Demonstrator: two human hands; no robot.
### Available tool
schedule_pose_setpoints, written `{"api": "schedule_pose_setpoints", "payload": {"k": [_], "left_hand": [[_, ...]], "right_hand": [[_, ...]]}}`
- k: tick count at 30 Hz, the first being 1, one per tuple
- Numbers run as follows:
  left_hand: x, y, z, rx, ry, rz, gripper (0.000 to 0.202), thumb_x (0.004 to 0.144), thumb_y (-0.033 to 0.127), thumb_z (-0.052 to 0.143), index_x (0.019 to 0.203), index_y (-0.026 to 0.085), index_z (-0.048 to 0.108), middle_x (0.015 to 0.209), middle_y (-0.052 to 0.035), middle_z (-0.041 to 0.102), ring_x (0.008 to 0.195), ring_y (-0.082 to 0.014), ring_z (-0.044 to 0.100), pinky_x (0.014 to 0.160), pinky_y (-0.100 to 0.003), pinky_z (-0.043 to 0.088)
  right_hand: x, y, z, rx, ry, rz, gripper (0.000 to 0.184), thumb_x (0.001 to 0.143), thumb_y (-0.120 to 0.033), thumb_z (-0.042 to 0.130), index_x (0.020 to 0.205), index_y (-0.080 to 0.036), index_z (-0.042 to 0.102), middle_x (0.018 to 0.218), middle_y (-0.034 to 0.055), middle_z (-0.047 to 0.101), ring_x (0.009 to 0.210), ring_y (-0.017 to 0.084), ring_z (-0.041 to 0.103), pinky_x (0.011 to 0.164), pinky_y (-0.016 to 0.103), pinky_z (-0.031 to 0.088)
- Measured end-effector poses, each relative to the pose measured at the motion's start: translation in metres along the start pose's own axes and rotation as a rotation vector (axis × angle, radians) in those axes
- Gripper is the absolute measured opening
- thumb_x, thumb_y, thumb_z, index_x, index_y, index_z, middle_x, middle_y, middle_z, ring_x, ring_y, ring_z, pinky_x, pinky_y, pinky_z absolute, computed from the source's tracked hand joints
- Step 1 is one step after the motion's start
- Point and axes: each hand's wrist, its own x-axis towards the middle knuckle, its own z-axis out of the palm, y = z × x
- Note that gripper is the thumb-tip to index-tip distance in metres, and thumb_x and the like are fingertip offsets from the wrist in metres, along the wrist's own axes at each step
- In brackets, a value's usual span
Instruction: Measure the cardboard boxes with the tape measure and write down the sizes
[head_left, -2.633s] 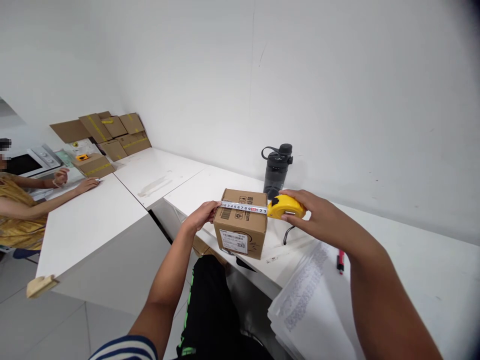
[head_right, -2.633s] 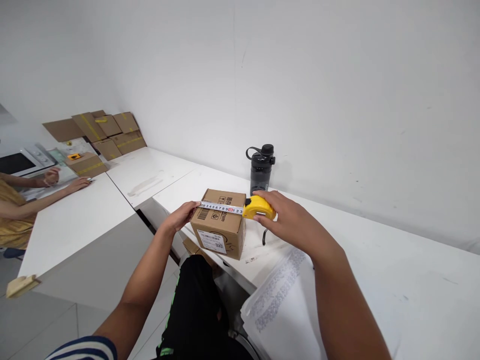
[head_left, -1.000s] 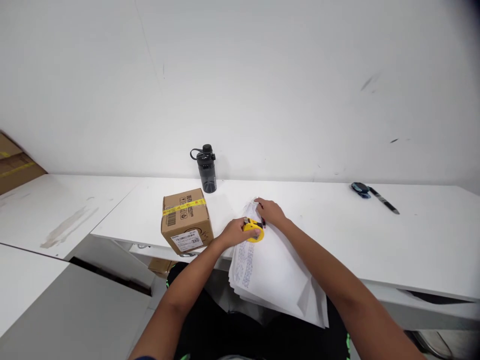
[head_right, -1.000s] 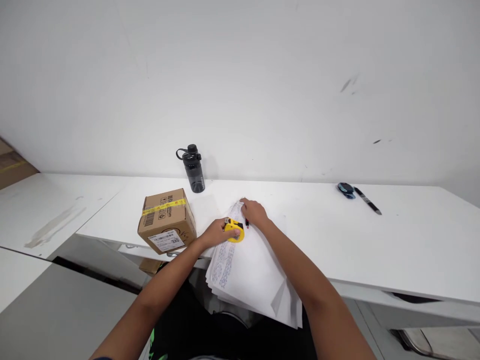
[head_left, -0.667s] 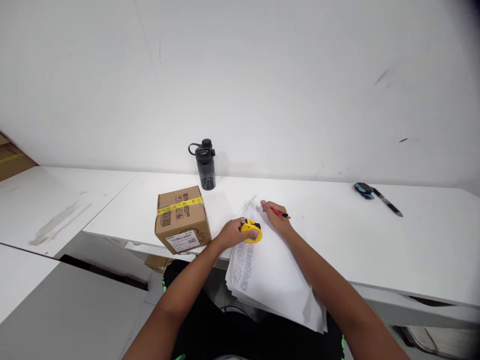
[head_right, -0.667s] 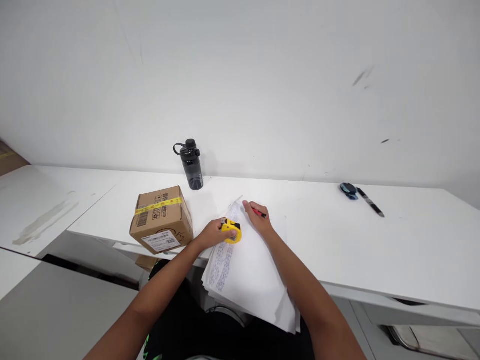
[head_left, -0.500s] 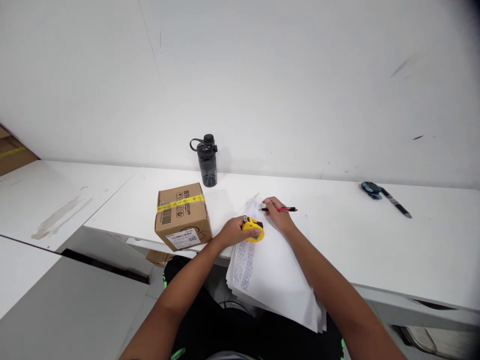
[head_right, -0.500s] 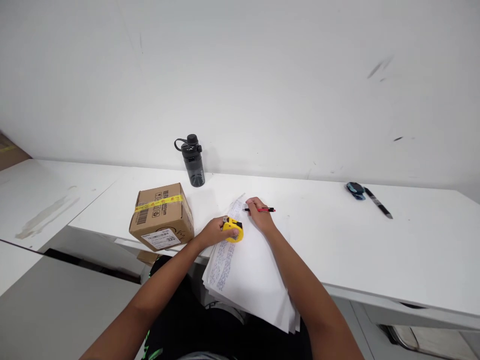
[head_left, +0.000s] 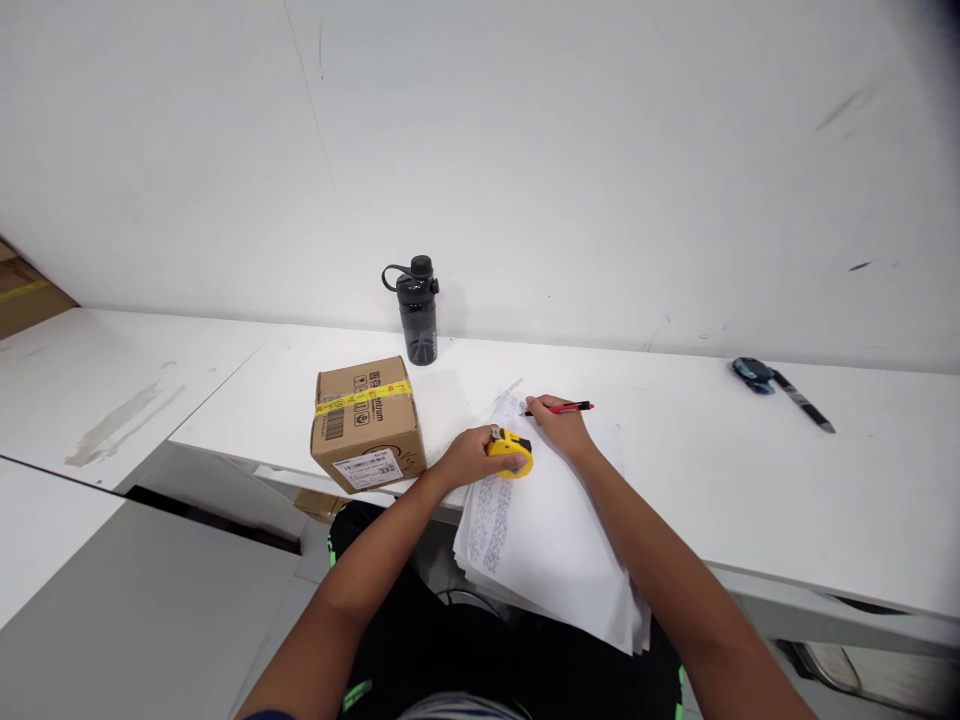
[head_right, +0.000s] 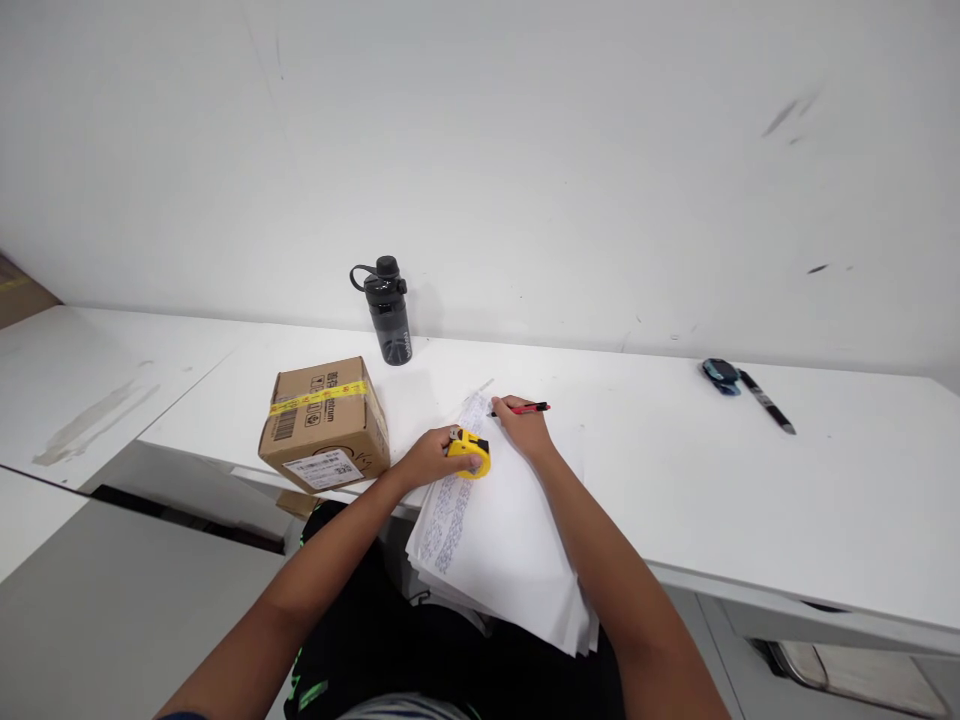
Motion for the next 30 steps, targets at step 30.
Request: {"api": "schedule_pose_setpoints", "payload": {"k": [30], "left_hand": [[-0.0016, 0.0055, 0.0002, -0.091, 0.025, -0.021, 0.055, 0.064, 0.055, 0.077, 0.097, 0.021, 0.047, 0.083, 0.0025, 0.055, 0.072, -0.0128, 0.051, 0.064, -0.024, 0.042]], "right_hand": [[-0.0015, 0.0013, -0.0026, 0.019, 0.025, 0.006, 0.036, 0.076, -0.052, 0.055, 0.064, -0.019, 0.060, 0.058, 0.0012, 0.054, 0.062, 0.018, 0.049, 0.062, 0.031, 0.039]]}}
